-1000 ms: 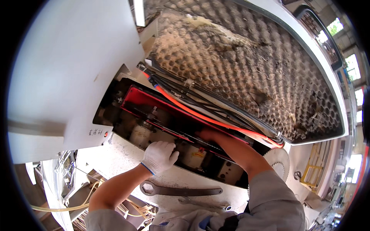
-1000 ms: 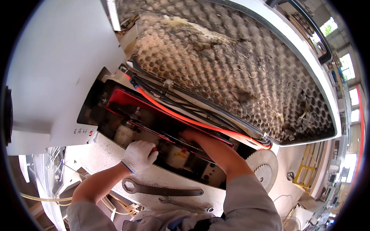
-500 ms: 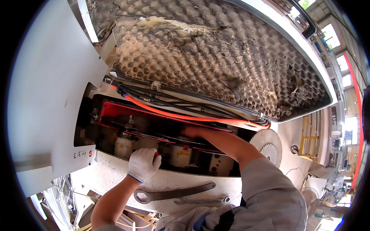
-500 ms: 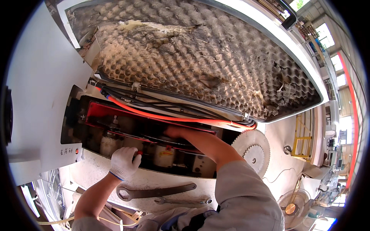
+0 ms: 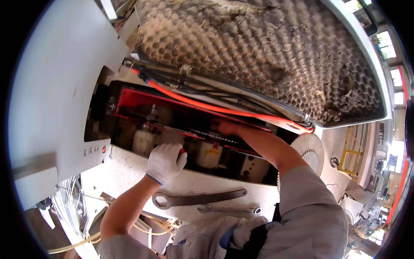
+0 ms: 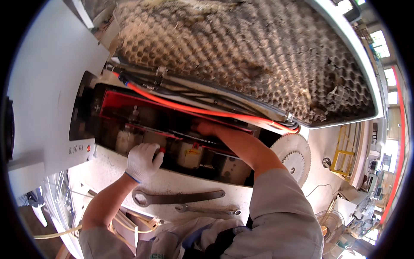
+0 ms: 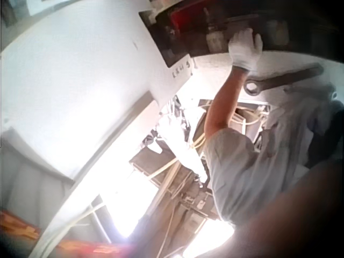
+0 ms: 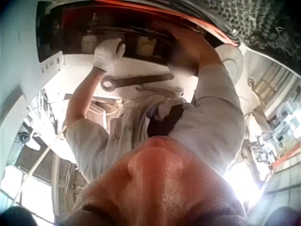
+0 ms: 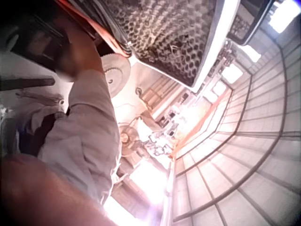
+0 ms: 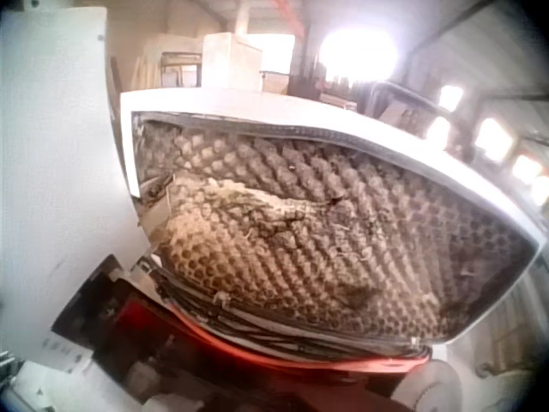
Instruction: The person works on the internal components of a large machine, using a wrench to tighten bolts and adjusting various parts within a red housing. They also handle a large circular saw blade, positioning it near the machine's mechanism.
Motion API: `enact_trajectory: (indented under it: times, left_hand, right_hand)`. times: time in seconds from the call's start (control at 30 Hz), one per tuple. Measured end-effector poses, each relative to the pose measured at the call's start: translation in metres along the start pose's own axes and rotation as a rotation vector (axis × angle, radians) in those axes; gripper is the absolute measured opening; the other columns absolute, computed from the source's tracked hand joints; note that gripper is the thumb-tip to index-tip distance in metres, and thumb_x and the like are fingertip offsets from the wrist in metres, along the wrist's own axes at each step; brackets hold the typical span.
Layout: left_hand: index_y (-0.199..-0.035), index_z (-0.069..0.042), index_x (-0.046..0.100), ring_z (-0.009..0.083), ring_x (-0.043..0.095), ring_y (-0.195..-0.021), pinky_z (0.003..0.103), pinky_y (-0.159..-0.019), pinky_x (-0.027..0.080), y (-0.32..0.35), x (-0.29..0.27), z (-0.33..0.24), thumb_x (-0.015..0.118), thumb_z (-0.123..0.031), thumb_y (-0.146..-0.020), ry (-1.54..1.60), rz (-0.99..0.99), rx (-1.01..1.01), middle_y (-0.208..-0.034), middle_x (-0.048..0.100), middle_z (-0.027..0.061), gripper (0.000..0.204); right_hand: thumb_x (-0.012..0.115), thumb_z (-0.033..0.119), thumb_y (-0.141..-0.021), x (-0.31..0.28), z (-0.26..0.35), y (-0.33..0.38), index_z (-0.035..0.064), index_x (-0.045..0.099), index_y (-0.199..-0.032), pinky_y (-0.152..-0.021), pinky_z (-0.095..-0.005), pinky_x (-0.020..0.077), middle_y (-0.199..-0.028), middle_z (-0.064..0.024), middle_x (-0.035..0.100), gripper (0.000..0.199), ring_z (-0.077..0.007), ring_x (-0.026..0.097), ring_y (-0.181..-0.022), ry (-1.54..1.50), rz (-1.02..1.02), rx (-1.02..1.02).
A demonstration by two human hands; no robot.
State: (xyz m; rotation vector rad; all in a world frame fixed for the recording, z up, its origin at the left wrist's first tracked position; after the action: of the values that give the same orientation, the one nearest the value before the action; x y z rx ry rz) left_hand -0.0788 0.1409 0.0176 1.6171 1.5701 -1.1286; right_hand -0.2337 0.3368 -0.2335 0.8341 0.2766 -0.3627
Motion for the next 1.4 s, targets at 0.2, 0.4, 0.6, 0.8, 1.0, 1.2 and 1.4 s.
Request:
enact_trajectory:
  times: [0.2,0.4,0.6,0.8,1.0,1.2,1.4]
  left_hand:
    - [-0.096,-0.002,0.066,0.0341,0.065,-0.078,0.046,-0.069,0.053,0.001,0.004,0.006,0.07,-0.017,-0.083,0.027,0.036,-0.015,-0.083,0.067,0.0144,0.02]
    - [-0.091,-0.006,0.064,0.0307,0.063,-0.073,0.044,-0.067,0.052,0.002,0.003,0.007,0.069,-0.02,-0.084,0.0,0.009,-0.013,-0.076,0.063,0.01,0.017]
    - [-0.097,-0.003,0.066,0.0343,0.065,-0.077,0.045,-0.068,0.052,-0.006,0.01,0.002,0.069,-0.015,-0.083,0.038,0.064,-0.018,-0.084,0.067,0.0137,0.02]
    - [-0.1,-0.002,0.066,0.0319,0.065,-0.075,0.044,-0.068,0.052,-0.002,0.011,0.006,0.07,-0.018,-0.083,0.003,0.118,-0.037,-0.085,0.068,0.0137,0.023]
    - [-0.098,-0.002,0.065,0.0358,0.063,-0.075,0.045,-0.066,0.051,-0.011,0.013,0.005,0.07,-0.013,-0.079,0.067,0.162,-0.064,-0.086,0.067,0.0153,0.023]
    - [-0.103,-0.002,0.063,0.0363,0.063,-0.074,0.045,-0.064,0.051,-0.01,0.014,0.011,0.071,-0.013,-0.078,0.104,0.186,-0.034,-0.087,0.066,0.0164,0.029]
    - [-0.106,-0.002,0.061,0.034,0.064,-0.072,0.043,-0.061,0.051,-0.012,0.017,0.013,0.074,-0.014,-0.076,0.143,0.193,0.017,-0.087,0.066,0.0149,0.035]
  right_hand:
    - [0.051,0.044,-0.102,-0.002,0.003,-0.013,0.0068,0.066,-0.129,-0.109,-0.0454,0.042,-0.134,-0.0212,0.063,0.049,-0.0339,0.058,-0.125,0.145,0.013,0.09]
    - [0.048,0.044,-0.104,0.003,0.0,-0.003,0.0051,0.065,-0.131,-0.11,-0.045,0.0414,-0.134,-0.0243,0.061,0.05,-0.0355,0.057,-0.126,-0.008,-0.223,-0.12]
    - [0.048,0.044,-0.103,-0.005,-0.021,-0.028,0.0055,0.057,-0.139,-0.111,-0.0461,0.0412,-0.141,-0.0206,0.057,0.053,-0.0371,0.053,-0.13,0.233,0.199,0.117]
    - [0.051,0.041,-0.103,-0.008,0.023,0.015,0.0066,0.054,-0.142,-0.113,-0.0445,0.039,-0.144,-0.0192,0.055,0.052,-0.0348,0.052,-0.132,0.003,-0.048,0.073]
    - [0.054,0.043,-0.101,0.007,-0.011,-0.001,0.0072,0.057,-0.139,-0.112,-0.0447,0.039,-0.141,-0.0179,0.057,0.052,-0.0332,0.053,-0.131,-0.235,-0.005,0.101]
    - [0.061,0.043,-0.098,0.002,-0.005,0.016,0.0076,0.054,-0.141,-0.113,-0.0445,0.0384,-0.142,-0.0175,0.056,0.056,-0.0321,0.052,-0.132,-0.278,-0.201,-0.019]
    - [0.063,0.037,-0.099,-0.008,0.01,0.02,0.0084,0.055,-0.139,-0.109,-0.0429,0.0432,-0.139,-0.0152,0.058,0.05,-0.0296,0.055,-0.127,-0.292,-0.178,0.079]
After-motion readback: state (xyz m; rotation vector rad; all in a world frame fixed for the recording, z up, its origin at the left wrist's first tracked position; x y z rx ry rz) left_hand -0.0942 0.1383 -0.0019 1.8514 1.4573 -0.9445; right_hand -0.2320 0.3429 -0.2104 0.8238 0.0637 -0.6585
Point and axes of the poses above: each hand's wrist, its own y-axis away from the middle knuckle, its own x-axis out of the palm, z = x × y, the point moved 6 cm from there along -y, towards the middle knuckle
